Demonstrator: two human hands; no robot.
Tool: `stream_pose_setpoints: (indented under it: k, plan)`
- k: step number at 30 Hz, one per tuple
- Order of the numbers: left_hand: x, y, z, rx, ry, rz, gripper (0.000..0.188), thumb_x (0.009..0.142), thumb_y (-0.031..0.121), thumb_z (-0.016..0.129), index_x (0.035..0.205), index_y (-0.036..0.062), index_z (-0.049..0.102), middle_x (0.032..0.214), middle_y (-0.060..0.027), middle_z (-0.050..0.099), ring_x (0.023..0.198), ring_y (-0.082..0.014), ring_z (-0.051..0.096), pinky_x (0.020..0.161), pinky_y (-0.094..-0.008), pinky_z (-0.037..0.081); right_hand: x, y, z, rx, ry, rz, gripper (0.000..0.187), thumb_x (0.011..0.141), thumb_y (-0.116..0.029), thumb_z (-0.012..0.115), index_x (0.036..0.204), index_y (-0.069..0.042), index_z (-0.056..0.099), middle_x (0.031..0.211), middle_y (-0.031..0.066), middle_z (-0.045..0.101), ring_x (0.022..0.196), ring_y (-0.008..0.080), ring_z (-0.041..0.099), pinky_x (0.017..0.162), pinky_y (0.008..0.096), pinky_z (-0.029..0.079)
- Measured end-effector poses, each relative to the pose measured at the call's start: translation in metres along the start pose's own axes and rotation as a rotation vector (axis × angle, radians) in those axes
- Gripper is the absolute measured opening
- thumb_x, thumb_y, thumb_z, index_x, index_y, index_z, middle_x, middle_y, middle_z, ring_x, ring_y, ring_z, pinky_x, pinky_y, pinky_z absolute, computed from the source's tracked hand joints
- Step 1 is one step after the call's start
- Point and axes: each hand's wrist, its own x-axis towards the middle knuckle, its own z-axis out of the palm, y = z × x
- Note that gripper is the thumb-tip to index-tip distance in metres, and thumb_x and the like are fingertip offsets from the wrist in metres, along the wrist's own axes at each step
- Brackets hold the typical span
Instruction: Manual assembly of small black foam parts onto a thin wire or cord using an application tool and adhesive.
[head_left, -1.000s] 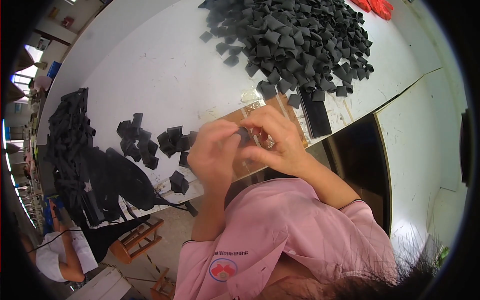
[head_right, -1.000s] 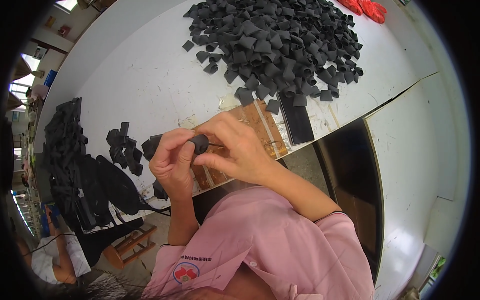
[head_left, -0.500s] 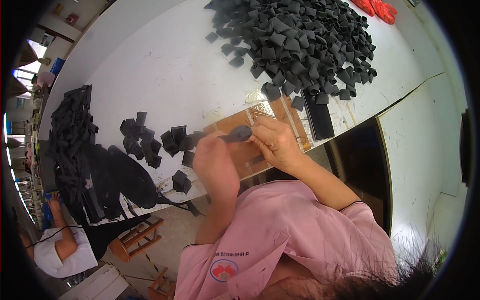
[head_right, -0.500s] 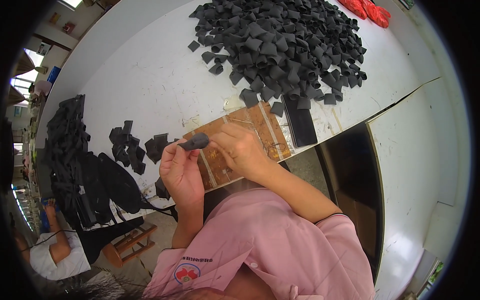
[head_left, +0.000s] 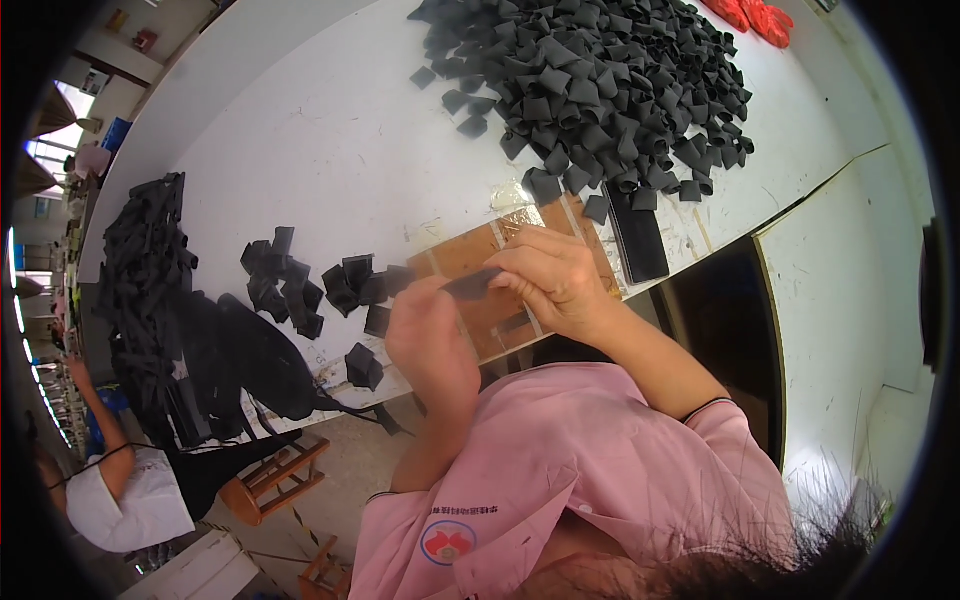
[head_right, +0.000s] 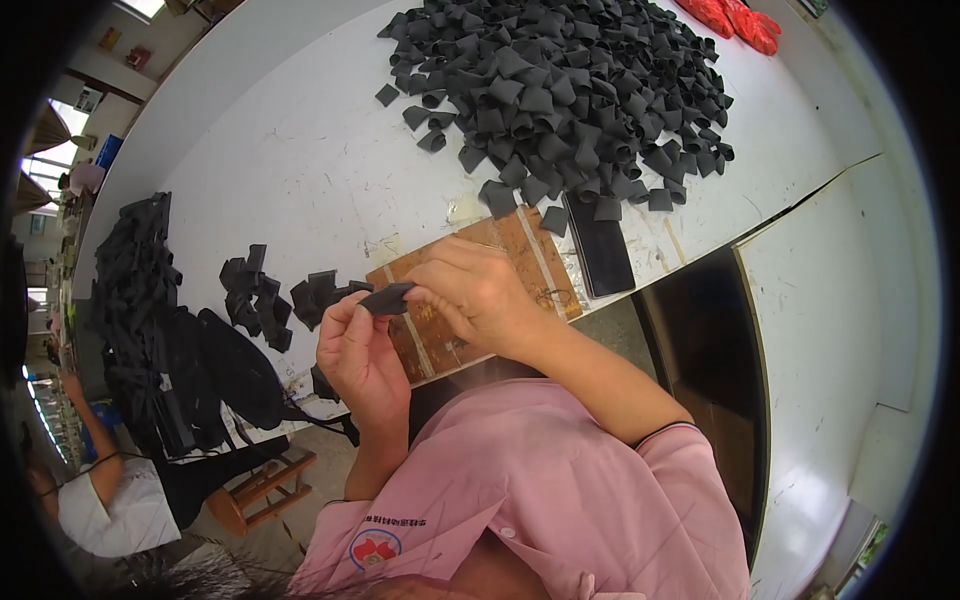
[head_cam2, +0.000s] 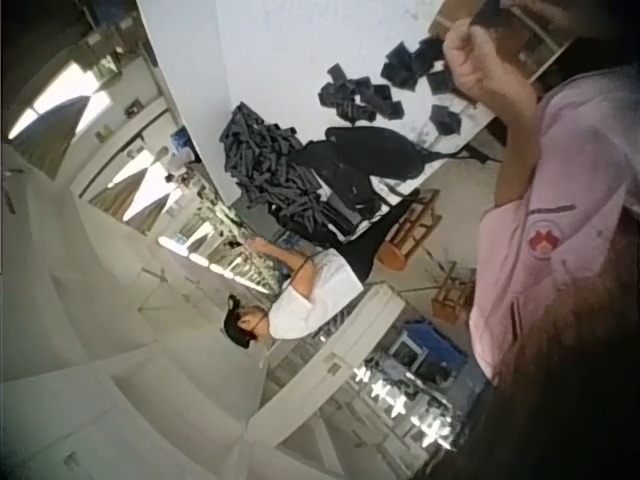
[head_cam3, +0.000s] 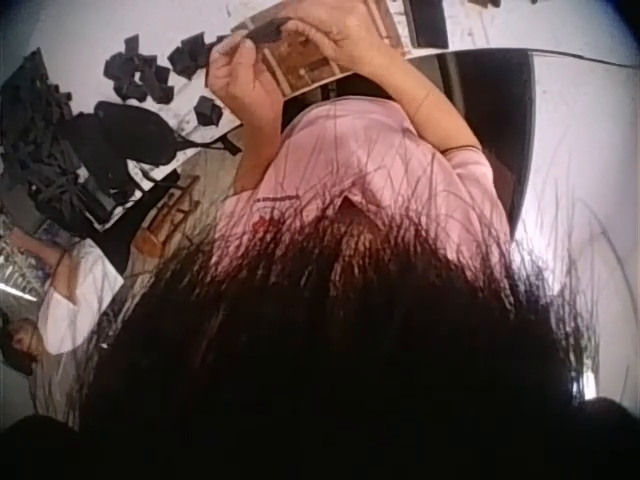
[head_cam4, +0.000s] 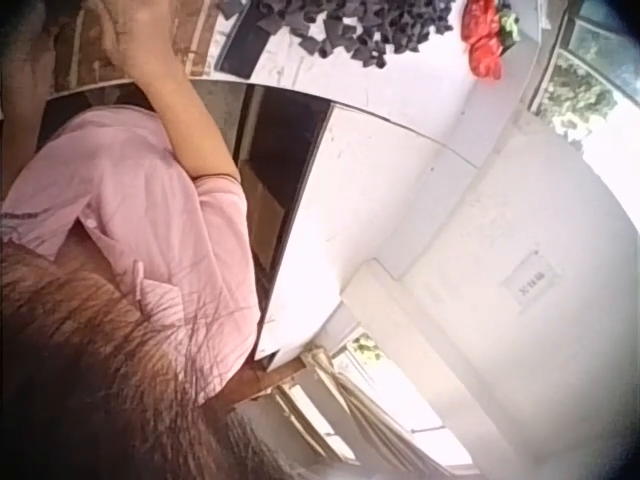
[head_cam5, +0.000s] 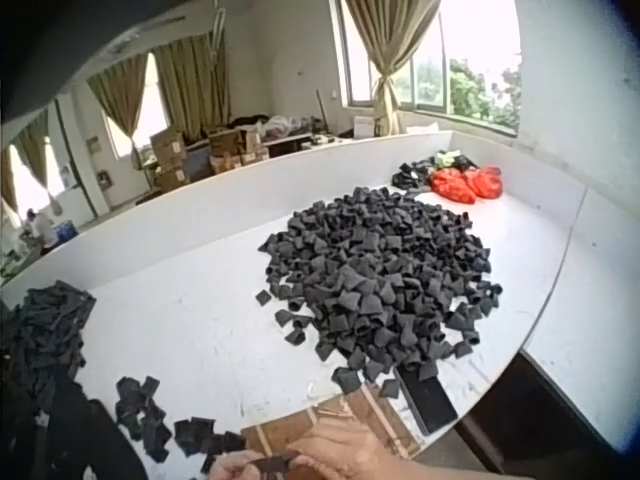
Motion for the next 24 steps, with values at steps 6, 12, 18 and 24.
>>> stream_pose_setpoints:
  k: [6, 12, 18, 24]
  plan:
    - [0.017, 0.007, 0.014, 0.219, -0.103, 0.281, 0.018, 0.077, -0.002, 0.054, 0.095, -0.0061, 0.053, 0.091, -0.0098, 0.054, 0.080, -0.0133, 0.051, 0.076, -0.0240, 0.040, -0.013, -0.001, 0.005, 0.087, 0.024, 0.137, 0.015, 0.072, -0.010, 0.061, 0.084, -0.001, 0.057, 0.068, 0.0086, 0.053, 0.061, 0.0237, 0.052, 0.054, 0.0309, 0.042]
    - [0.025, 0.005, 0.000, 0.666, -0.330, 0.461, 0.009, 0.076, -0.002, 0.058, 0.084, -0.0022, 0.056, 0.079, -0.0081, 0.056, 0.065, -0.0112, 0.051, 0.057, -0.0201, 0.041, 0.002, -0.024, -0.011, -0.032, 0.018, 0.213, 0.019, 0.070, -0.009, 0.064, 0.086, -0.001, 0.057, 0.067, 0.0090, 0.052, 0.059, 0.0226, 0.052, 0.050, 0.0297, 0.041]
    - [0.030, -0.007, -0.004, 0.708, -0.302, 0.666, 0.007, 0.076, 0.003, 0.059, 0.081, -0.0003, 0.055, 0.072, -0.0093, 0.059, 0.057, -0.0156, 0.054, 0.049, -0.0238, 0.042, 0.004, -0.017, -0.003, -0.174, -0.021, 0.032, 0.011, 0.068, -0.004, 0.063, 0.076, -0.001, 0.056, 0.064, 0.0081, 0.050, 0.055, 0.0229, 0.049, 0.046, 0.0306, 0.038]
    - [0.025, -0.021, -0.009, 0.568, -0.241, 0.506, 0.010, 0.076, 0.005, 0.060, 0.083, 0.0011, 0.055, 0.068, -0.0091, 0.058, 0.056, -0.0157, 0.057, 0.050, -0.0241, 0.044, 0.002, -0.009, 0.010, -0.193, 0.105, 0.011, 0.009, 0.069, -0.001, 0.062, 0.074, -0.001, 0.055, 0.062, 0.0084, 0.048, 0.052, 0.0227, 0.046, 0.046, 0.0301, 0.036]
